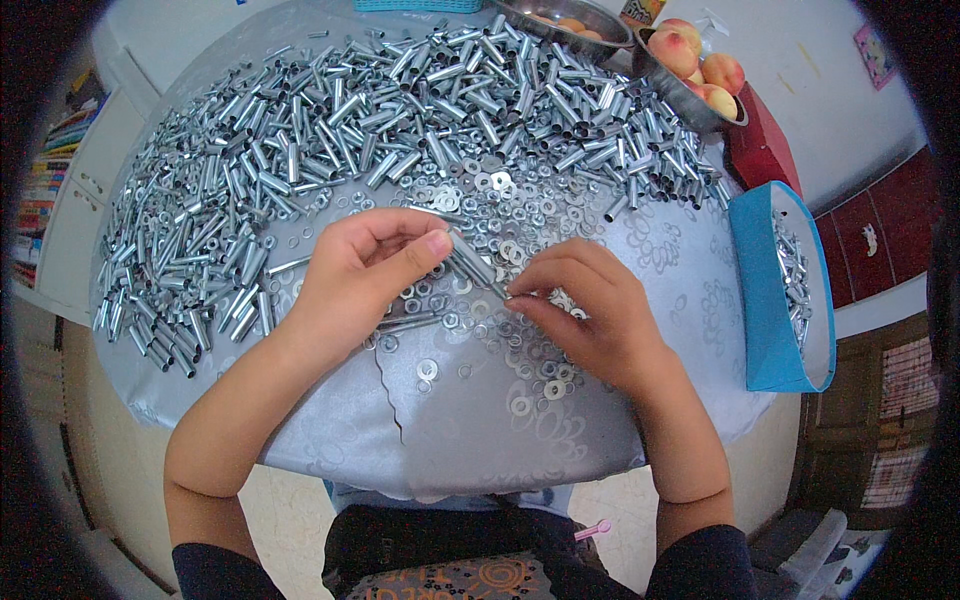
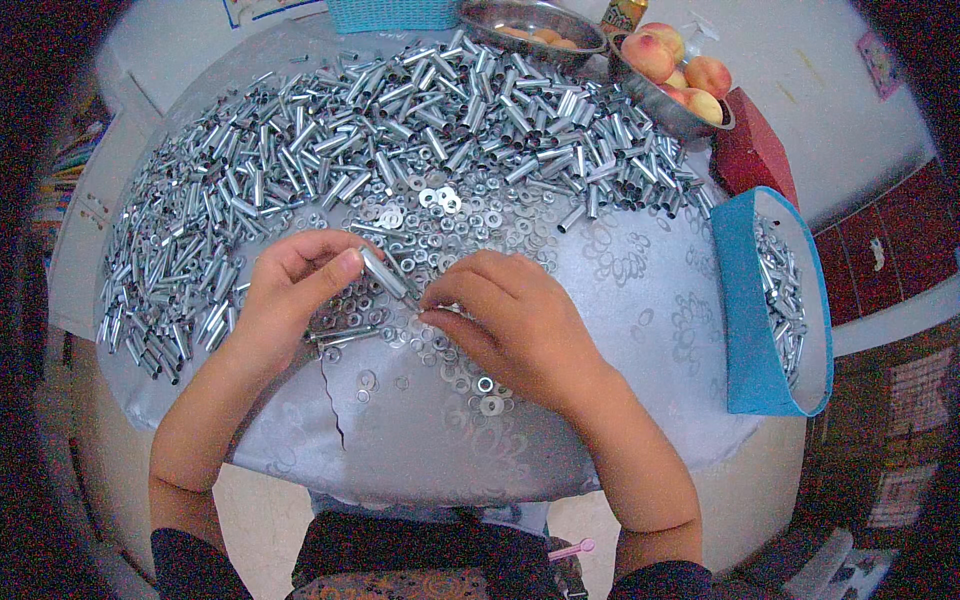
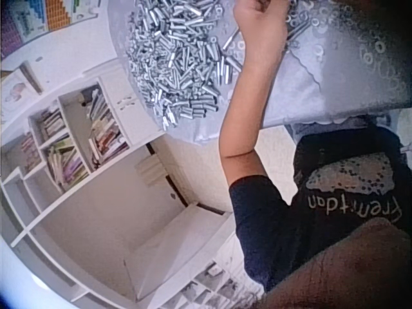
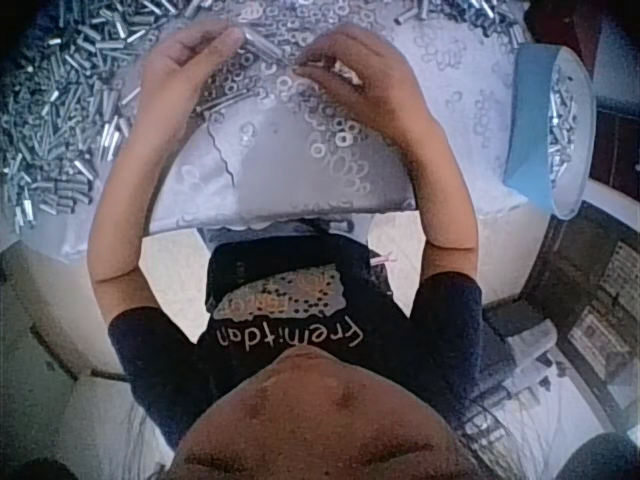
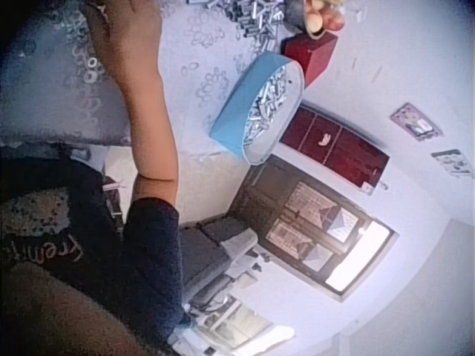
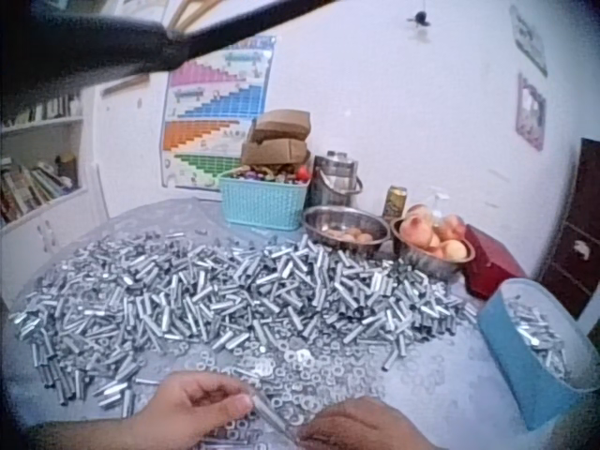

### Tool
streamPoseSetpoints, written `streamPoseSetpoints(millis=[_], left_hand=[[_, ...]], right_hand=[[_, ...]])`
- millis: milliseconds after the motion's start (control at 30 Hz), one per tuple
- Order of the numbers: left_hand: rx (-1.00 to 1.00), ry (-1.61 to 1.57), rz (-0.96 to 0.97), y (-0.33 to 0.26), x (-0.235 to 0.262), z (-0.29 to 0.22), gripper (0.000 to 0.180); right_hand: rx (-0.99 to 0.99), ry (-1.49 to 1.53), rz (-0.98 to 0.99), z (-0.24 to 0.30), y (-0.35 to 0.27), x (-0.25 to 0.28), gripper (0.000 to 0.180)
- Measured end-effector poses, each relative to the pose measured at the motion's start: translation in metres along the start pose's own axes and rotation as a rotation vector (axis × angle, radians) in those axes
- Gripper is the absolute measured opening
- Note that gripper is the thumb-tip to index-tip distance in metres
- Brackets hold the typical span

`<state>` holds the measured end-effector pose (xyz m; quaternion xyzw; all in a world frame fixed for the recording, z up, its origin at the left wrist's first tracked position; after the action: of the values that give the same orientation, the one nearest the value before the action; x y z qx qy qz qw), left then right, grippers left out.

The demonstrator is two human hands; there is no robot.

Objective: The person repeatedly picks up metal bolts and washers from a large pile on a table. They insert the washers onto the bolts by hand, one at a time, and place the assembled units into a blue container on the right. The task involves continuous manual handling of small hardware components.

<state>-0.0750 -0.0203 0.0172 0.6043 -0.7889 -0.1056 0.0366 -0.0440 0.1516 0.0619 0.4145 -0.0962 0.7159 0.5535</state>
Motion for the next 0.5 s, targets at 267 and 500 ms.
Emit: streamPoseSetpoints(millis=[267, 500], left_hand=[[0.000, -0.033, 0.005, -0.001, -0.002, 0.001, 0.024], [-0.040, 0.033, 0.002, -0.001, -0.001, -0.010, 0.023]], right_hand=[[0.026, 0.019, 0.009, 0.003, -0.001, 0.001, 0.013], [-0.030, -0.108, 0.131, -0.005, 0.000, -0.005, 0.013]])
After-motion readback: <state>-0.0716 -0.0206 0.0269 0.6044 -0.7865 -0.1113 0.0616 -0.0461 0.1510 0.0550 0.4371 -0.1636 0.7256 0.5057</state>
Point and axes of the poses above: each hand's wrist, its own y-axis towards the middle knuckle, its own x-axis out of the back of the hand, z = x × y, the point moved 6 cm from there along y, towards the middle knuckle, and after that the axes turned 15 degrees about -x, right-handed, at the moved point
